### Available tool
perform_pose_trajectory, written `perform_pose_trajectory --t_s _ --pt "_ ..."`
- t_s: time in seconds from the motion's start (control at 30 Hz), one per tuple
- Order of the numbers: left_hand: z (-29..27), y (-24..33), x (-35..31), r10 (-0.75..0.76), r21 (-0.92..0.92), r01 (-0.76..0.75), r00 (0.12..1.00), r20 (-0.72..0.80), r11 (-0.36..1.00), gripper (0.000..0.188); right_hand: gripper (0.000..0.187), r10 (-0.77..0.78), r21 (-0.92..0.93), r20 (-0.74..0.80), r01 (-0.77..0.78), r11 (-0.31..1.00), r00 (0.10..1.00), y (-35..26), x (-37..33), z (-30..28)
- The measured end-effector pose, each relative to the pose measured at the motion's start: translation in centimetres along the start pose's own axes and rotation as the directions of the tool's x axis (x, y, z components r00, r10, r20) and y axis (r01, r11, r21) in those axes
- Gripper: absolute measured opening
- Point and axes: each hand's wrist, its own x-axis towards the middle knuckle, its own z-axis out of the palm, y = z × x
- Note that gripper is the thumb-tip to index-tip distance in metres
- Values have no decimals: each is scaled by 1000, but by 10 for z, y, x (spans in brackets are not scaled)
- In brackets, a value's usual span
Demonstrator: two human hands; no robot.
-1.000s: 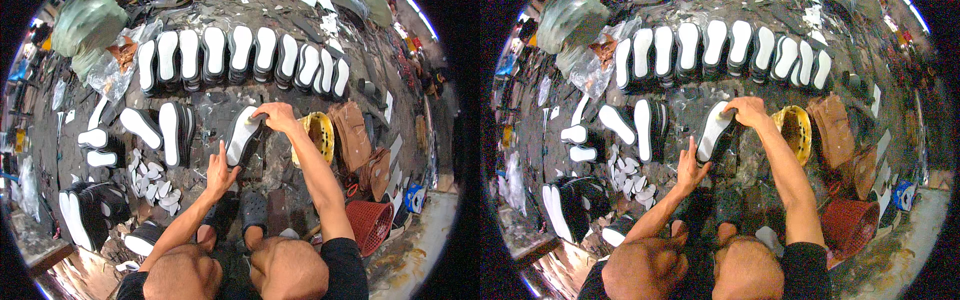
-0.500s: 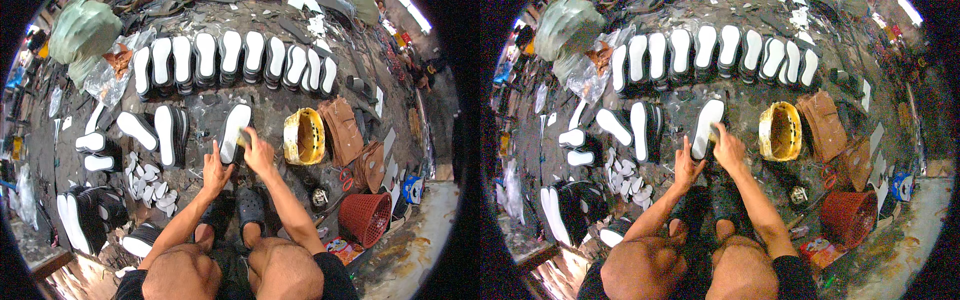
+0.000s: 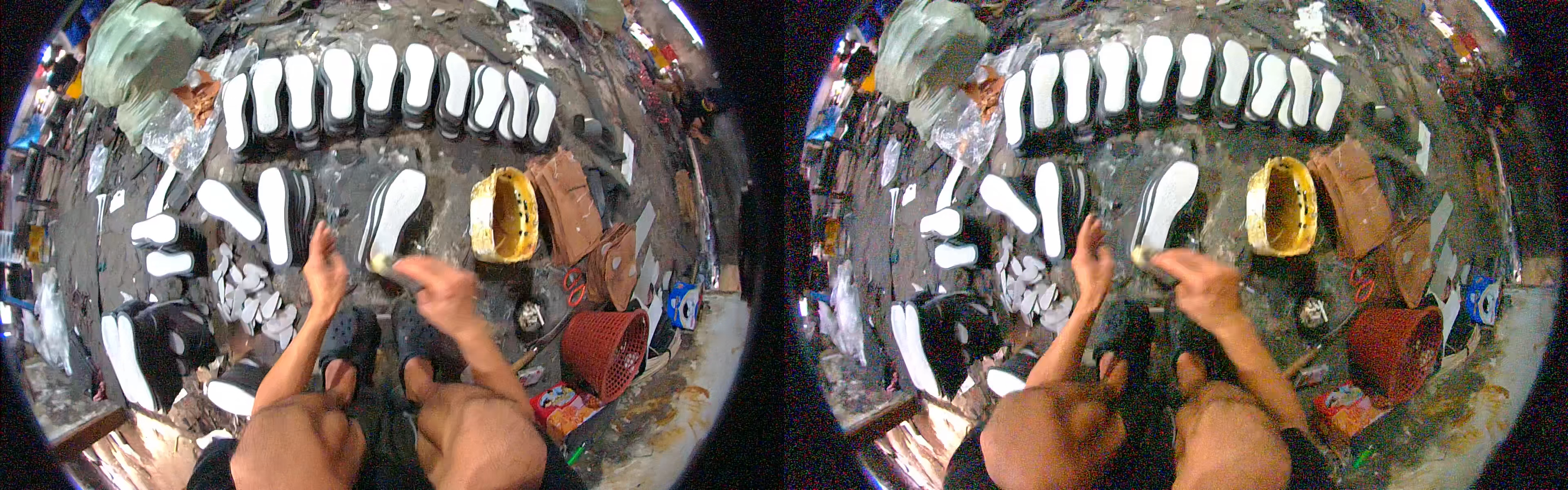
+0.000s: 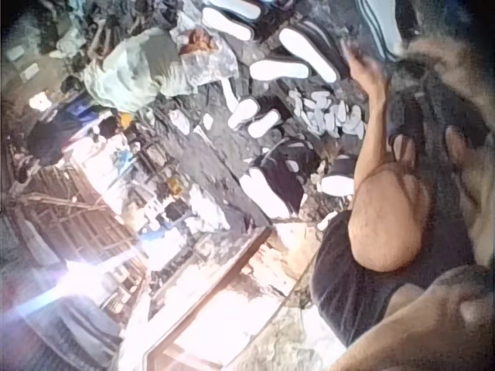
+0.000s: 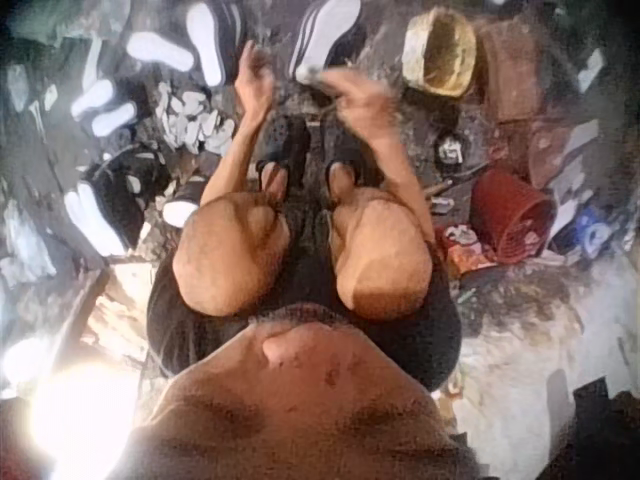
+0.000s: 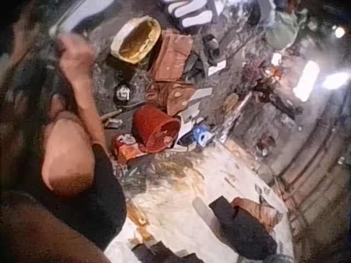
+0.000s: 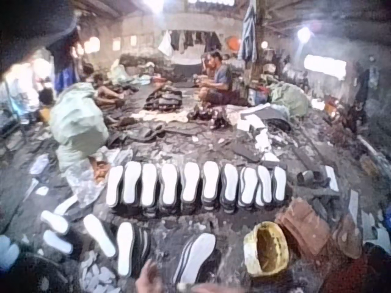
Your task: The person scrapes the white insole of a black shoe with a handheld scraper, repeatedly dipping the tool into a yellow container. They handle multiple shoe soles, placing finished ones into a stack while continuing to scrape others.
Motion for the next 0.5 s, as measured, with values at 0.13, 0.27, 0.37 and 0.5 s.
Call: perform_pose_trajectory --t_s 0.13,0.27,0.37,0.5 --pt "40 16 -10 274 555 -413 907 319 722 118 26 182 142 -271 -148 979 945 16 34 -64" --pt "44 16 -2 103 371 -225 941 322 901 120 24 200 123 -443 -161 979 874 36 36 -73" --pt "29 34 21 151 142 -176 974 171 974 108 26 229 38 -441 -236 971 868 56 12 -67" --pt "5 56 163 264 374 -203 957 -118 905 108 27 273 106 -429 -253 962 861 51 11 -54"
